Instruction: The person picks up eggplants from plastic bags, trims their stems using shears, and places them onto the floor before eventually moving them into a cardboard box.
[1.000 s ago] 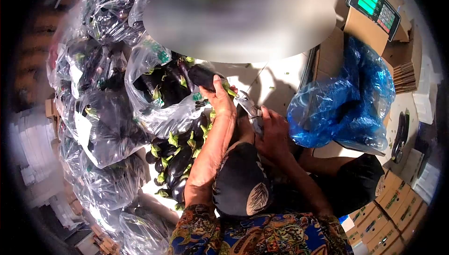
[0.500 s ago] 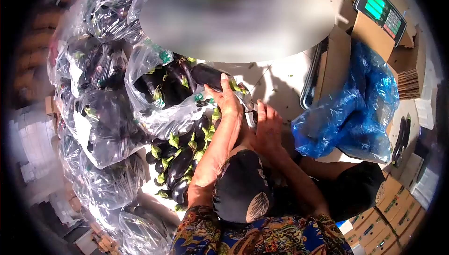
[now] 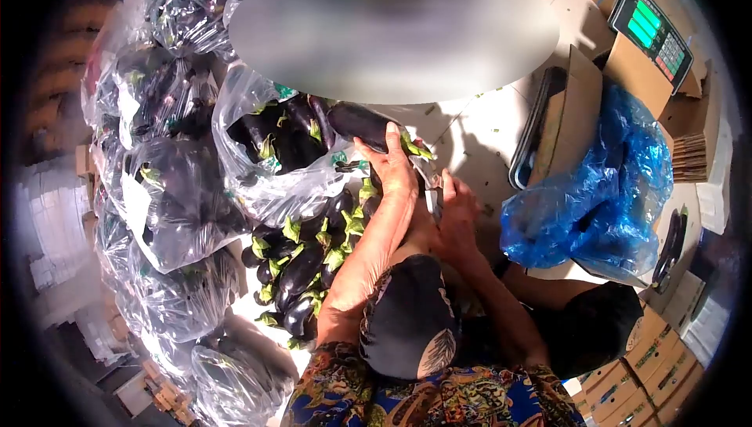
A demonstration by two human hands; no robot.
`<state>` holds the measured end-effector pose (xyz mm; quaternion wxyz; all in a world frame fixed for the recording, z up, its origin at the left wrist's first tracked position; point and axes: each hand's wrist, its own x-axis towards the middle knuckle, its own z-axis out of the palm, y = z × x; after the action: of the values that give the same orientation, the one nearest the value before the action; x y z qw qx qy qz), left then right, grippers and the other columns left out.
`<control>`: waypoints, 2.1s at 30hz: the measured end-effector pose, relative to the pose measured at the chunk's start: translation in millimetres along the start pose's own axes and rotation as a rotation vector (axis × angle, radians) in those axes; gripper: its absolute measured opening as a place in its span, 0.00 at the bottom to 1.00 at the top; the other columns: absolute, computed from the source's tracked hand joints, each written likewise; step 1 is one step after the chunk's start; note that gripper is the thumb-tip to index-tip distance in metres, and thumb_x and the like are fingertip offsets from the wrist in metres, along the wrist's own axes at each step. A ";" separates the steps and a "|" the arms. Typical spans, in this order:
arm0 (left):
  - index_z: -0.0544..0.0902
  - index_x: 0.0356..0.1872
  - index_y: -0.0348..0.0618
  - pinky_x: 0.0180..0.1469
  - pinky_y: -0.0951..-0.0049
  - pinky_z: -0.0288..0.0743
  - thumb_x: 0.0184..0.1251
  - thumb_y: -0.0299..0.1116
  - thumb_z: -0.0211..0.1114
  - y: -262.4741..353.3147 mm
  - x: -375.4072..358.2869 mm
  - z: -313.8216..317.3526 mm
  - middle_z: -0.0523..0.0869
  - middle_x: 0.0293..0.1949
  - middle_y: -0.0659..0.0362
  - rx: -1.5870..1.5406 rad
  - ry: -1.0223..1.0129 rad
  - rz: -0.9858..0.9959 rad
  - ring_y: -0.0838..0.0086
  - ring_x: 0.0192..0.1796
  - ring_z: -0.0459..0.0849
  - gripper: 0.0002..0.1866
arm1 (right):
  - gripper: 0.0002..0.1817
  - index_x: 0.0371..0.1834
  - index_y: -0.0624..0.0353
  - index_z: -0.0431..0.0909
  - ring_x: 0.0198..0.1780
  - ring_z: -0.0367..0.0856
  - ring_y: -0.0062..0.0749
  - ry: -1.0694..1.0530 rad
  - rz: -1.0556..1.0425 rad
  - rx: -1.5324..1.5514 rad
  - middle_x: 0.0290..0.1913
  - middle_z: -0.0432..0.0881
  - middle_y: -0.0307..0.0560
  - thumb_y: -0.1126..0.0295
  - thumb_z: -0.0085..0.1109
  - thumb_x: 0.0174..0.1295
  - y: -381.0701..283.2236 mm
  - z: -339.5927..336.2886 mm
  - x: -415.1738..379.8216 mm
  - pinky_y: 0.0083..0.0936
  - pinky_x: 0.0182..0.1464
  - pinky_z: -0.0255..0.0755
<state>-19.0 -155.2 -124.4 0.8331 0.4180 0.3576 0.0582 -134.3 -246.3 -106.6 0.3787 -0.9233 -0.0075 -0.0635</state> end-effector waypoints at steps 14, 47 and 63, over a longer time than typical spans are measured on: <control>0.36 0.76 0.70 0.37 0.61 0.79 0.63 0.36 0.69 12.7 -0.6 -10.4 0.75 0.48 0.53 0.004 -0.021 -0.062 0.64 0.39 0.77 0.53 | 0.27 0.61 0.63 0.65 0.40 0.81 0.55 -0.231 0.439 0.353 0.38 0.78 0.66 0.65 0.60 0.60 8.1 3.5 -2.4 0.44 0.41 0.73; 0.56 0.74 0.41 0.63 0.58 0.71 0.57 0.36 0.72 94.5 -201.4 -333.5 0.71 0.63 0.38 1.470 -0.221 0.355 0.48 0.63 0.73 0.46 | 0.36 0.65 0.62 0.65 0.46 0.80 0.45 -0.419 0.532 0.412 0.52 0.80 0.58 0.63 0.70 0.54 202.6 71.3 -127.3 0.35 0.49 0.76; 0.80 0.51 0.39 0.45 0.59 0.77 0.55 0.27 0.62 144.7 89.4 -135.9 0.82 0.40 0.44 1.299 -0.386 0.800 0.50 0.43 0.83 0.19 | 0.42 0.67 0.65 0.62 0.56 0.76 0.48 -0.424 0.601 0.286 0.60 0.74 0.60 0.57 0.71 0.53 150.8 30.4 -120.1 0.41 0.54 0.74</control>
<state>-11.4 62.4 -120.2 0.3850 0.9209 -0.0085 0.0595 -240.7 -328.4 -248.1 0.4955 -0.8148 0.1761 0.2439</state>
